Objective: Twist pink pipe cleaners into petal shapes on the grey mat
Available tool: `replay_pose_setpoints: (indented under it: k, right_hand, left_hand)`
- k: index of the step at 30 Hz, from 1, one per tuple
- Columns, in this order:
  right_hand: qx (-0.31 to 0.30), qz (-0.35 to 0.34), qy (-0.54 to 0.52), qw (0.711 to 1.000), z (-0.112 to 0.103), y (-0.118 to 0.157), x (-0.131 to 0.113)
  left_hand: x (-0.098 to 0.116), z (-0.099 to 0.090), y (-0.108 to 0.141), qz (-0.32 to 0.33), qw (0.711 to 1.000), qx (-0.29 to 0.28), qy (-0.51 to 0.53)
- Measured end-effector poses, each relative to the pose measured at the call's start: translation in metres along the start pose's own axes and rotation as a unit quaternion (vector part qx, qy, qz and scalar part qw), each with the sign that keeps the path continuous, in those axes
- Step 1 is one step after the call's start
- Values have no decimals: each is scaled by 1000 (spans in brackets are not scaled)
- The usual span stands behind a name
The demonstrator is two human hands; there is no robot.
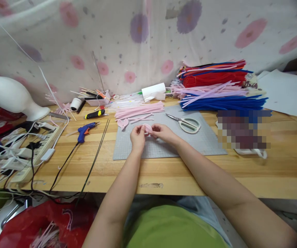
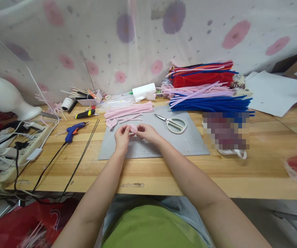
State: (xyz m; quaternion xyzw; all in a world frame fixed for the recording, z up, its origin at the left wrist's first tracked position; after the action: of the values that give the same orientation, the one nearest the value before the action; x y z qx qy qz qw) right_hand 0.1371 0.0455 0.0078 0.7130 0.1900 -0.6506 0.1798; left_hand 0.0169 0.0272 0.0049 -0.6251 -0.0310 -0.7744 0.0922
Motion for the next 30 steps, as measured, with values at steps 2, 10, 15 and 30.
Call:
replay_pose_setpoints:
  k: [2,10,15,30]
  right_hand:
    - [13,18,6,1000,1,-1,4]
    - [-4,23,-3,1000,5,-1,5]
    - [-10,23,18,1000,3,2,2]
    - [45,-53,209,975,1,6,-8]
  left_hand:
    - [0,-2,-1,2,1000,16,13]
    - [1,-1,-1,-15,1000,-19,-17]
    - [0,-6,-4,-28,999,0,15]
    - [1,-4,-4,-51,998,-33,11]
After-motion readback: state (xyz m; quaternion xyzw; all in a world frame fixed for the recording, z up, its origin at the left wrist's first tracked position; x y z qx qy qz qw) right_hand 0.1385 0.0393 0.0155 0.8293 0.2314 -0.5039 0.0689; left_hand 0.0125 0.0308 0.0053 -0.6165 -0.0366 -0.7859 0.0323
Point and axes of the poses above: each hand's wrist, its own y-axis away from the middle knuckle, its own z-axis out of the palm, x = y × z, the point moved 5 cm from there along -y, towards the middle knuckle, and after that the axes turned 8 degrees about -x, right-handed, at the moved point
